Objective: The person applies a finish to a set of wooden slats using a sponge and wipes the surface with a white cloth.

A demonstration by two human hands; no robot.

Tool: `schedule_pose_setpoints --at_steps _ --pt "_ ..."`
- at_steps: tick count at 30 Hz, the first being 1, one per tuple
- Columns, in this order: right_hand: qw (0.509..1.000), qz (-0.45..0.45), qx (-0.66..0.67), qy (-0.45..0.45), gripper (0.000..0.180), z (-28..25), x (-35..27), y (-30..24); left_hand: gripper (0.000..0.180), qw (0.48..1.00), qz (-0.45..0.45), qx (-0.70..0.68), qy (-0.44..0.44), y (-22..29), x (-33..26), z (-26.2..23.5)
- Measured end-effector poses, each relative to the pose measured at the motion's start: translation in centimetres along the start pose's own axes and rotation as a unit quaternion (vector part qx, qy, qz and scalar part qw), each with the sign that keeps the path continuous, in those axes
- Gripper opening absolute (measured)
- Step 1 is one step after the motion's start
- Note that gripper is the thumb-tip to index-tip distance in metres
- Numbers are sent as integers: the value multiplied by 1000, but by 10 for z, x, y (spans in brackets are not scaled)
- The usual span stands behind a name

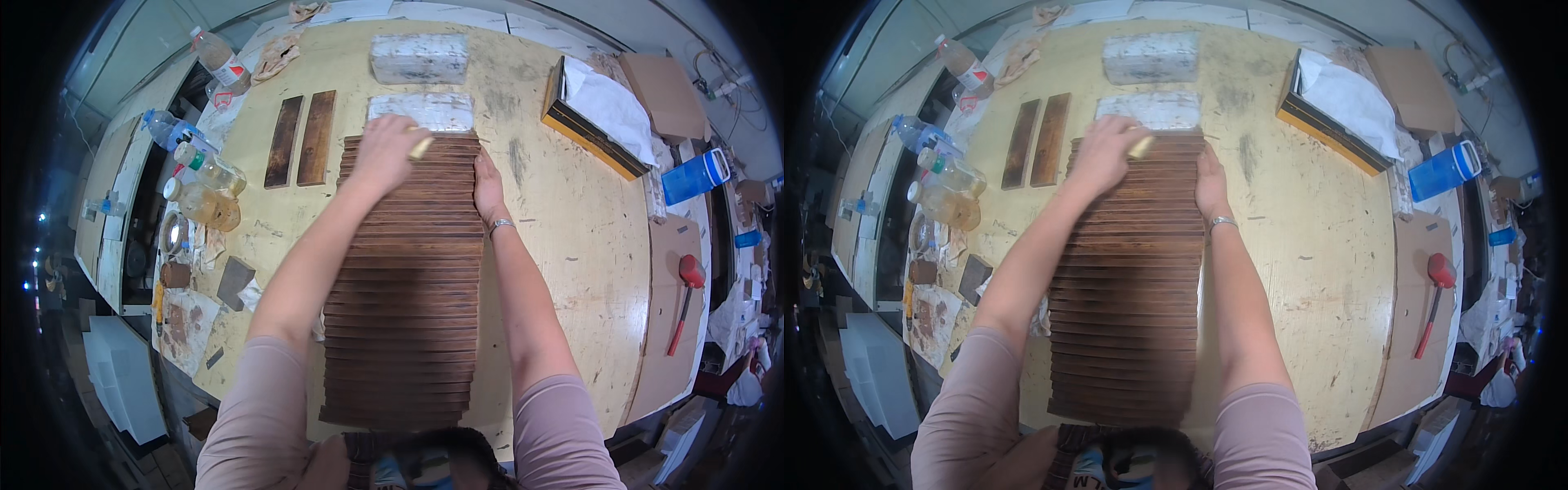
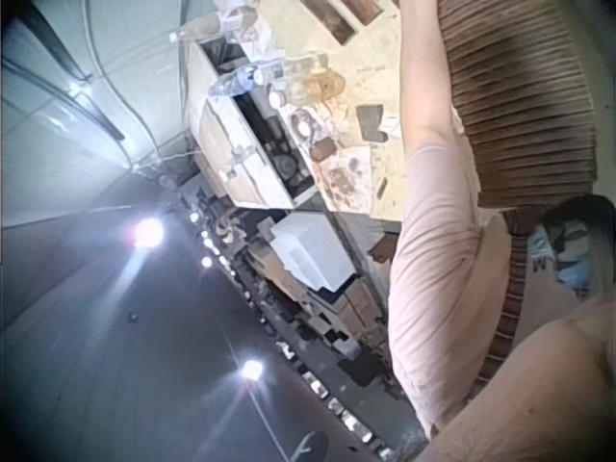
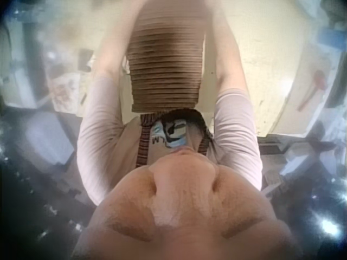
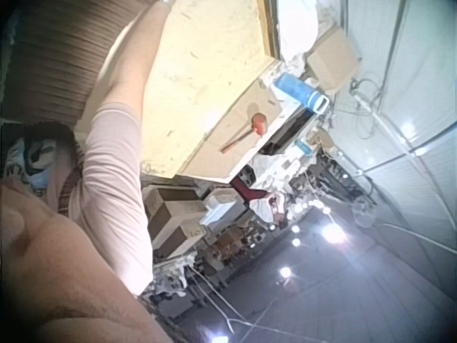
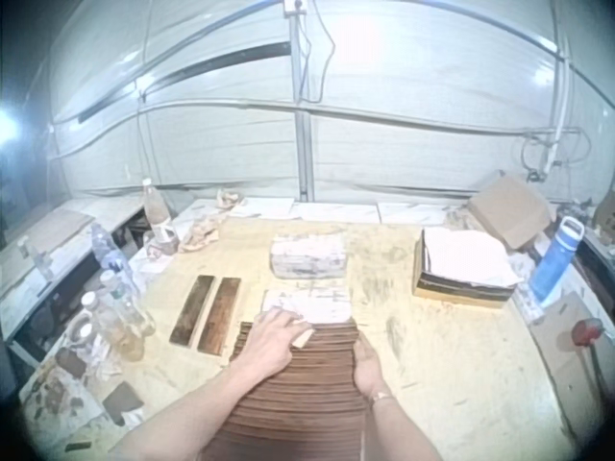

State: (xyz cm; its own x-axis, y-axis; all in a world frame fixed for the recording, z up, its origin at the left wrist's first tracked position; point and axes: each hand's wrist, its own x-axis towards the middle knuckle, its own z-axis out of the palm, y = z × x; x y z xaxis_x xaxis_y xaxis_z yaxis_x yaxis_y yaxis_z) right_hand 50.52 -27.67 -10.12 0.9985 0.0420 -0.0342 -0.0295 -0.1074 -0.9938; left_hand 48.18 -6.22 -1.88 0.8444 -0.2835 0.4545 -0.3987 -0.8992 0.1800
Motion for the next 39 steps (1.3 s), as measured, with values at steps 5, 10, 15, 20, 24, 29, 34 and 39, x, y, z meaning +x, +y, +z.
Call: schedule_pose_setpoints --at_steps 5,10,15,20,24,29,34,39 --pt "1000 -1 -17 5 53 7 -2 -2 46 990 -121 68 -1 -76 -66 -59" --pt "1000 -28 -6 5 54 -2 11 20 54 966 -253 11 51 -100 -156 -126" --pt "999 -29 -15 -29 60 -7 16 29 49 890 -436 -34 126 -87 -274 -180" --pt "981 60 123 -140 67 -30 29 40 45 836 -507 78 193 -97 -406 -236" --pt "995 71 25 -62 76 -24 10 14 44 770 -580 79 253 -92 -445 -253" --pt "996 68 -31 -39 76 -28 13 18 42 747 -631 89 187 -111 -474 -230" --pt "998 5 -27 -60 70 -66 44 66 40 851 -474 177 141 -94 -406 -213" --pt "998 -24 -36 -44 65 -43 29 61 46 929 -357 -81 53 -41 -311 -175"
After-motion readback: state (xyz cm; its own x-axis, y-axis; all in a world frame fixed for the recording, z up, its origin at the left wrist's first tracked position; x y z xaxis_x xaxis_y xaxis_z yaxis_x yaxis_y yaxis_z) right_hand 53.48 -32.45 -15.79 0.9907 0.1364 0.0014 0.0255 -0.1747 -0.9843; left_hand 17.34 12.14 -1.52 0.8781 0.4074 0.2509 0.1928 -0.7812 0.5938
